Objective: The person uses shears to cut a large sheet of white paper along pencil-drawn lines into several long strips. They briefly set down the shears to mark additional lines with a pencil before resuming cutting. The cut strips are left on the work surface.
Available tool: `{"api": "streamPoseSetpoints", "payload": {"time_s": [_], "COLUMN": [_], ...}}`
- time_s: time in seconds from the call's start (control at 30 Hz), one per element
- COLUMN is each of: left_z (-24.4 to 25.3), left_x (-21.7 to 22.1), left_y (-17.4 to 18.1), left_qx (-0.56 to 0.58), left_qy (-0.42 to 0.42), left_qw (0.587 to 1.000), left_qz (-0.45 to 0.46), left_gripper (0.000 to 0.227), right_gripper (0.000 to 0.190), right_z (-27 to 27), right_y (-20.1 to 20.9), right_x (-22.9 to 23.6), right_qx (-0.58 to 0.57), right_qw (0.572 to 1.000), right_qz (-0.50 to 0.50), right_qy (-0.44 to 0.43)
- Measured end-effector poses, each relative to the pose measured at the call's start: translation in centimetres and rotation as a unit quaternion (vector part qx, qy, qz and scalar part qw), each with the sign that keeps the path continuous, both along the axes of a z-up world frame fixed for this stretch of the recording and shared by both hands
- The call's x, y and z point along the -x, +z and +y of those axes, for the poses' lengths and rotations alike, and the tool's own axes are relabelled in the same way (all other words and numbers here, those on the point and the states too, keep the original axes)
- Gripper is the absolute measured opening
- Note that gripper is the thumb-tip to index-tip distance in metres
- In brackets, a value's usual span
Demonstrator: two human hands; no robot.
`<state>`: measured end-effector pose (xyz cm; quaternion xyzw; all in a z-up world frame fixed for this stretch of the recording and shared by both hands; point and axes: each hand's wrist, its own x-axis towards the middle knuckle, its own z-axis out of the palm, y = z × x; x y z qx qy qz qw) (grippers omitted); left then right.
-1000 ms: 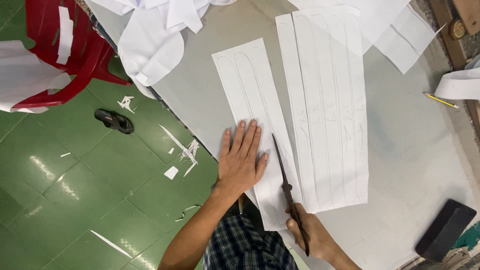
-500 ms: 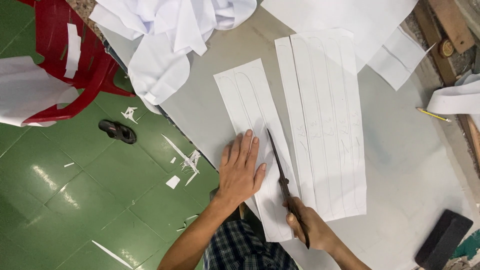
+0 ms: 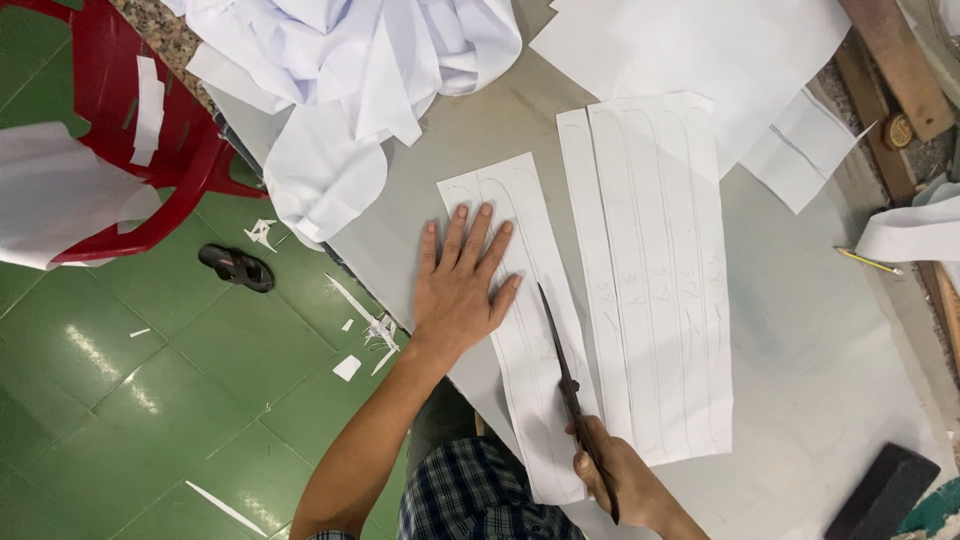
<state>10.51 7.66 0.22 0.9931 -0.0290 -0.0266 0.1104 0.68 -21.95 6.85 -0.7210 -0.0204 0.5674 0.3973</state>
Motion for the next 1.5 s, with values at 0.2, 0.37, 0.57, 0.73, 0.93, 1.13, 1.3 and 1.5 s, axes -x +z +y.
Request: {"api": "streamPoseSetpoints", "payload": {"time_s": [0.2, 0.37, 0.57, 0.73, 0.93, 1.13, 1.3, 1.5], "left_z": [0.0, 0.0, 0.1, 0.2, 0.3, 0.2, 0.3, 0.3], "left_x": [0.0, -0.1, -0.1, -0.2, -0.2, -0.3, -0.4, -0.3], "left_y": [0.1, 0.3, 0.2, 0.2, 0.1, 0.0, 0.2, 0.2], "left_qx": [-0.005, 0.005, -0.001, -0.003, -0.010, -0.008, -0.010, 0.014], "left_qy": [0.000, 0.002, 0.002, 0.002, 0.005, 0.004, 0.002, 0.006], "left_qw": [1.000, 1.000, 1.000, 1.000, 1.000, 1.000, 0.999, 1.000], "left_qz": [0.026, -0.005, 0.024, 0.018, 0.014, 0.021, 0.038, 0.019], "left_gripper": [0.068, 0.065, 0.065, 0.065, 0.066, 0.066, 0.067, 0.068], "right_gripper": [0.069, 0.065, 0.079, 0.078, 0.077, 0.074, 0.073, 0.080], "right_z": [0.7, 2.5, 1.7, 2.9, 3.4, 3.5, 3.1, 5.1], "right_y": [1.0, 5.4, -0.2, -0.2, -0.1, 0.3, 0.6, 0.5], "right_x": [-0.5, -3.2, -3.2, -4.2, -4.6, -4.8, -5.2, -7.3], "right_qx": [0.021, 0.053, 0.014, 0.001, 0.018, 0.037, 0.050, 0.005], "right_qw": [1.000, 0.995, 1.000, 1.000, 0.999, 0.999, 0.998, 0.999], "right_qz": [0.000, 0.078, 0.002, -0.020, -0.036, -0.009, 0.026, -0.032], "right_qy": [-0.017, -0.030, 0.006, 0.006, 0.016, 0.003, -0.003, 0.030]}}
